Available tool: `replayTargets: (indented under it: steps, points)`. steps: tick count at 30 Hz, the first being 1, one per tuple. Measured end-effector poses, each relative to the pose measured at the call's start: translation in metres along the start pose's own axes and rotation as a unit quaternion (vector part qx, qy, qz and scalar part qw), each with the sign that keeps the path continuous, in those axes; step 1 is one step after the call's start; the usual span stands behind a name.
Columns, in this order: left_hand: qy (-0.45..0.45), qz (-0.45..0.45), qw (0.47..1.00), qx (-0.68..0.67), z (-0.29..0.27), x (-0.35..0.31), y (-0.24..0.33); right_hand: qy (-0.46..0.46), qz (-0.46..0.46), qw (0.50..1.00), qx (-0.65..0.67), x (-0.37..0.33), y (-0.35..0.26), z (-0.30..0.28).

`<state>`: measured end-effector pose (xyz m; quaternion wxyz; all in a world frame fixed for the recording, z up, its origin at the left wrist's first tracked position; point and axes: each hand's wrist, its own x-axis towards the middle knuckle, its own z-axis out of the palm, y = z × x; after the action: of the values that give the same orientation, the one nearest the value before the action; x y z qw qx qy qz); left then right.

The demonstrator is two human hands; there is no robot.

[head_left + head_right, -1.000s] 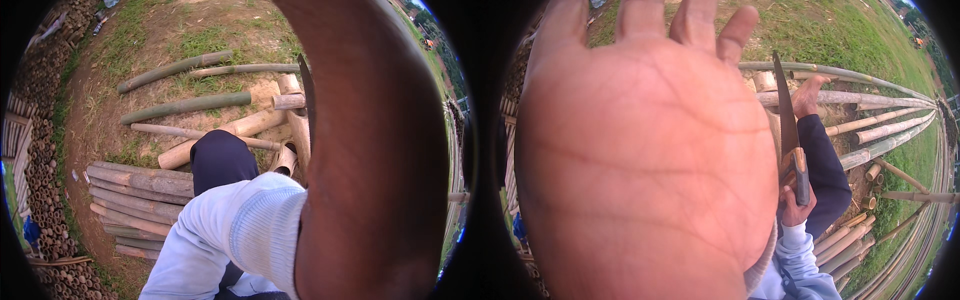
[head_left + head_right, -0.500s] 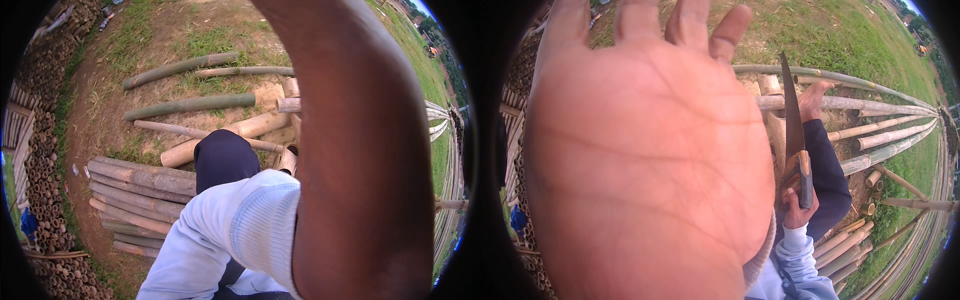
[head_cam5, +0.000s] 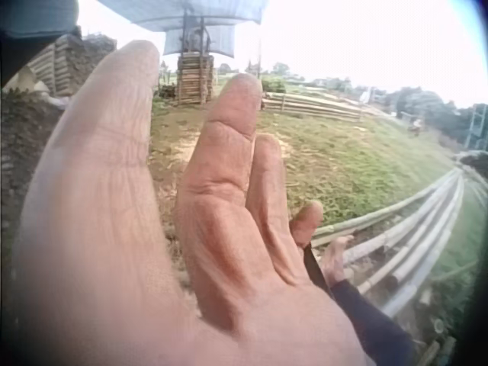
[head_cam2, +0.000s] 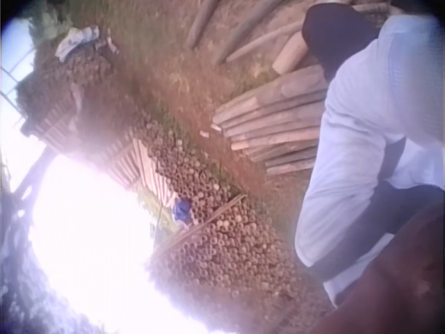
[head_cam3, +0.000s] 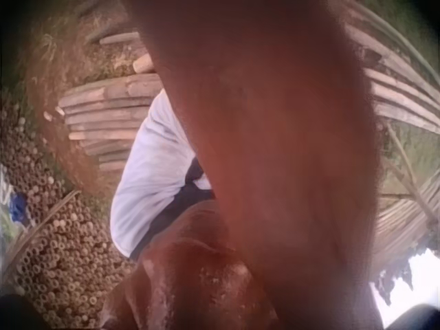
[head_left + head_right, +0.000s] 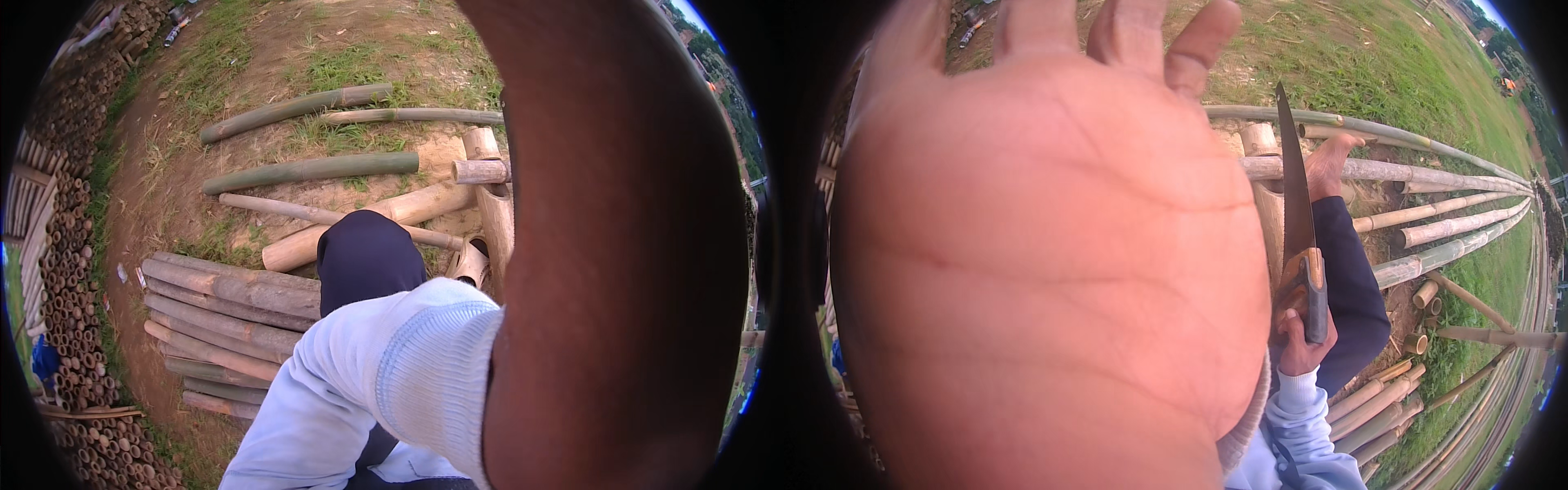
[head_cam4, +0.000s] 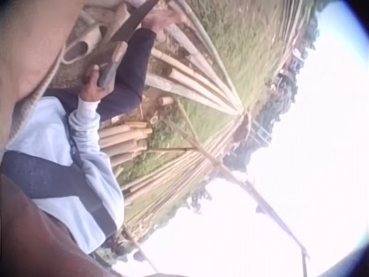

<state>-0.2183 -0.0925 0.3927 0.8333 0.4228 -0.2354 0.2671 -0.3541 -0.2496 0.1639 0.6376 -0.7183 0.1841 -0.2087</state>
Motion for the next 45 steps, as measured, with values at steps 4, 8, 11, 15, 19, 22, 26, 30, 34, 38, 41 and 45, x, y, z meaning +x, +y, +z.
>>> replayTargets:
  steps: [4,8,11,15,19,22,26,30,34,38,41,45]
  points:
    - [0.001,0.003,1.0,0.001,-0.002,0.002,0.002,0.021,-0.001,1.0,0.014,-0.004,0.0,0.002]
    - [-0.005,0.022,1.0,0.022,0.007,0.006,0.007,0.011,0.0,1.0,0.016,0.004,-0.033,0.02]
    - [-0.015,0.03,0.998,0.062,-0.002,0.003,0.002,0.032,0.011,0.998,0.05,0.002,-0.02,0.008]
    - [-0.056,0.025,0.984,0.165,-0.052,-0.015,-0.037,0.043,0.013,0.998,0.037,0.004,-0.008,-0.016]
    - [-0.279,-0.04,0.867,0.412,-0.112,-0.029,-0.048,0.07,0.012,0.997,0.022,0.01,-0.014,-0.034]
    - [-0.375,-0.193,0.727,0.542,-0.153,-0.046,-0.044,0.088,-0.006,0.995,0.042,0.013,0.001,-0.053]
    - [-0.407,-0.185,0.743,0.497,-0.198,-0.062,-0.039,0.126,-0.023,0.991,0.023,0.012,-0.001,-0.065]
    - [-0.203,-0.325,0.891,0.244,-0.229,-0.097,-0.039,0.168,-0.037,0.985,-0.008,0.01,0.008,-0.072]
    - [0.048,-0.392,0.898,0.196,-0.309,-0.155,-0.061,0.182,-0.06,0.981,0.004,0.012,-0.01,-0.064]
    - [0.081,-0.426,0.834,0.342,-0.356,-0.171,-0.084,0.176,-0.071,0.981,0.024,0.006,-0.026,-0.079]
    - [0.059,-0.405,0.842,0.351,-0.371,-0.154,-0.095,0.189,-0.093,0.978,0.01,-0.004,-0.042,-0.072]
    - [0.017,-0.28,0.918,0.28,-0.379,-0.118,-0.133,0.182,-0.12,0.976,0.0,-0.013,-0.057,-0.07]
